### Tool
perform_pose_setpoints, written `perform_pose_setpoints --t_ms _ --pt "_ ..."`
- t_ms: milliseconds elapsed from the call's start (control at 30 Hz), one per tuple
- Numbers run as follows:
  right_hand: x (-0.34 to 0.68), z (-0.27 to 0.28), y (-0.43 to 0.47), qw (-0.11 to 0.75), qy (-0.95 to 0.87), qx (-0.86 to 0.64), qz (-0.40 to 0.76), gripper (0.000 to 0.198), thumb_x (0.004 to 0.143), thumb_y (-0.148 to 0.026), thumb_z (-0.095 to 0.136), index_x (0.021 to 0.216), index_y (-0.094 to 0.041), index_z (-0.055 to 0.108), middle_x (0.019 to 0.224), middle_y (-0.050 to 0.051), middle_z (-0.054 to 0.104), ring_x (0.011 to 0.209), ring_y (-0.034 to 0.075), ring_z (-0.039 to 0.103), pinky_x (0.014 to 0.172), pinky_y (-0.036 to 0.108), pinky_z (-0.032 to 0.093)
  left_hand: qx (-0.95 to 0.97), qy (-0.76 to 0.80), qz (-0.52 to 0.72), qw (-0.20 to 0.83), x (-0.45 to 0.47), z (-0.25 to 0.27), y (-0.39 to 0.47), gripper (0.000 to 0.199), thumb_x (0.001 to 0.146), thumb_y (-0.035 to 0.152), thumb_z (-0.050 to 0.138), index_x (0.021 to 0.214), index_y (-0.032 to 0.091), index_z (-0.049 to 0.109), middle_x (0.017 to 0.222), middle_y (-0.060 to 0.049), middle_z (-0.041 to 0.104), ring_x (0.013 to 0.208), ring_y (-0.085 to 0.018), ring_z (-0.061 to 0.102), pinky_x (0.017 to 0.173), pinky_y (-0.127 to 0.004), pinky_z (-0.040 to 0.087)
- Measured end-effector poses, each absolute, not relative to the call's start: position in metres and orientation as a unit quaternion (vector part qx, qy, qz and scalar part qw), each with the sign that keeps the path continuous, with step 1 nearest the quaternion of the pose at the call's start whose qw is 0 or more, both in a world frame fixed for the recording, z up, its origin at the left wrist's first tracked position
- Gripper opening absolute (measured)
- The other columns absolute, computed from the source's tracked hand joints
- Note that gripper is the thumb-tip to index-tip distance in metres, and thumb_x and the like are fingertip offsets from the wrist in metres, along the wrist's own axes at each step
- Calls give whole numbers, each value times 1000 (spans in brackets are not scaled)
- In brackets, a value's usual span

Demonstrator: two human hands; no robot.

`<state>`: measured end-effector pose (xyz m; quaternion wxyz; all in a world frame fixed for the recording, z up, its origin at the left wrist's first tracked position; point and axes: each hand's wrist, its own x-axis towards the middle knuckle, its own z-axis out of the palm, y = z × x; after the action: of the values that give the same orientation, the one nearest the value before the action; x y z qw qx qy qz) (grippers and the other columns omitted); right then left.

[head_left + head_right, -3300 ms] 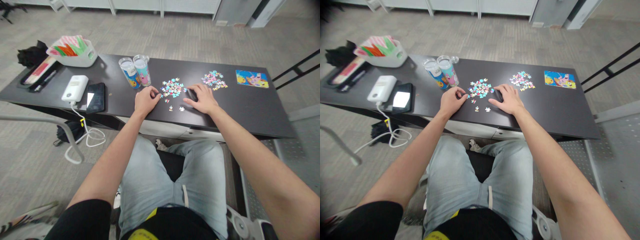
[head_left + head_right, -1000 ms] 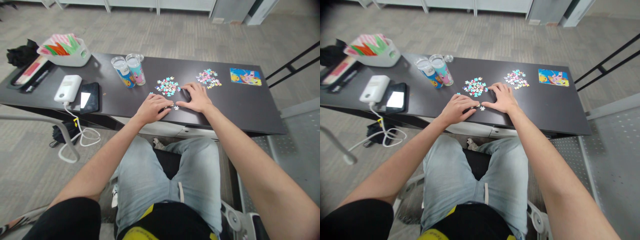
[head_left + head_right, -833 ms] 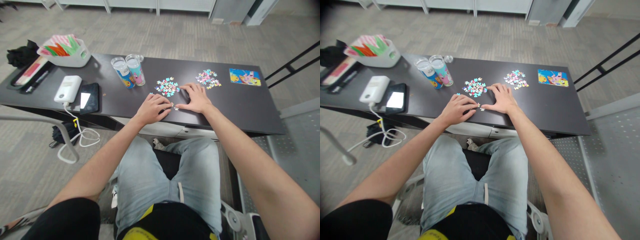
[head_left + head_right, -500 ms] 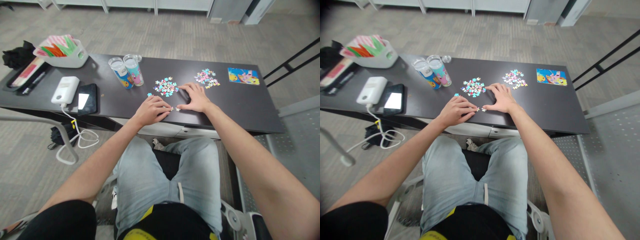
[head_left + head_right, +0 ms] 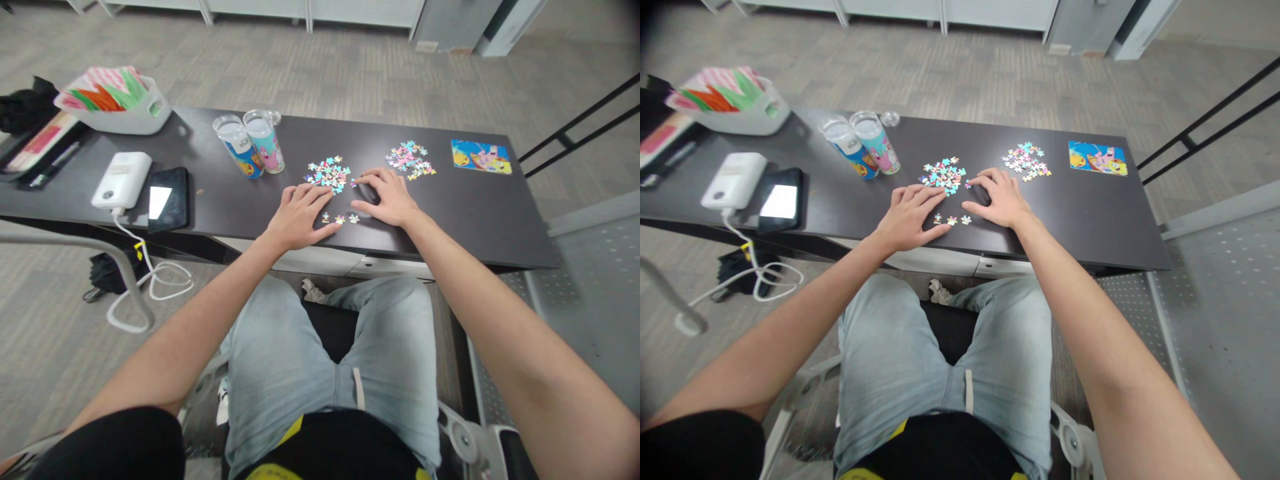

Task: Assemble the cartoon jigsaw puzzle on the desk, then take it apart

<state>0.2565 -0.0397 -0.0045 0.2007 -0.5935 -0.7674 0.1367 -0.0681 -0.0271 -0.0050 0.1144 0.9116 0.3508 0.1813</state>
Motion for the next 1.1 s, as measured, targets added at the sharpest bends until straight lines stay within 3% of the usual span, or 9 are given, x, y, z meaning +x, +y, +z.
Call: perform_pose_setpoints --t_ms 167,367,500,667,800,933,1100 --pt "255 -2 -41 215 -756 -602 137 89 105 -73 77 180 -27 69 185 22 72 173 55 64 147 79 48 917 340 177 114 -69 -6 -26 78 116 71 78 177 23 78 182 -20 78 173 -50 60 145 -73 37" --pt "255 0 -41 187 -769 -597 133 80 109 -76 75 177 -36 76 184 16 72 173 53 63 150 79 47 921 326 179 117 -70 -4 -26 73 114 70 82 174 28 79 182 -18 78 171 -49 61 144 -72 39" --pt "254 -2 -42 186 -765 -606 115 78 110 -74 75 174 -31 80 185 18 71 174 53 61 149 77 48 911 348 194 107 -70 -7 -26 91 112 73 83 183 19 69 189 -23 70 172 -49 60 145 -69 38" --pt "251 -4 -44 165 -802 -567 91 84 121 -71 65 197 -36 64 192 16 67 172 53 60 147 78 46 895 390 194 100 -68 -6 -25 100 109 79 82 180 10 68 186 -30 68 172 -52 60 144 -70 37" --pt "251 -7 -40 147 -843 -511 81 69 128 -68 63 188 -37 77 198 14 63 178 56 54 148 81 41 888 409 181 105 -68 -1 -26 98 109 81 77 179 12 68 187 -30 67 174 -52 59 146 -72 37" --pt "254 -12 -36 176 -839 -509 69 64 128 -74 67 173 -34 88 195 16 66 176 55 55 144 80 44 884 415 182 117 -69 -1 -25 98 108 83 75 179 16 68 186 -29 68 174 -54 60 145 -77 39" --pt "255 -12 -39 193 -852 -484 61 68 125 -80 72 178 -39 87 199 12 65 174 53 56 142 78 46 877 413 204 133 -72 -4 -21 98 104 89 77 181 29 68 186 -24 69 170 -56 63 143 -84 43"
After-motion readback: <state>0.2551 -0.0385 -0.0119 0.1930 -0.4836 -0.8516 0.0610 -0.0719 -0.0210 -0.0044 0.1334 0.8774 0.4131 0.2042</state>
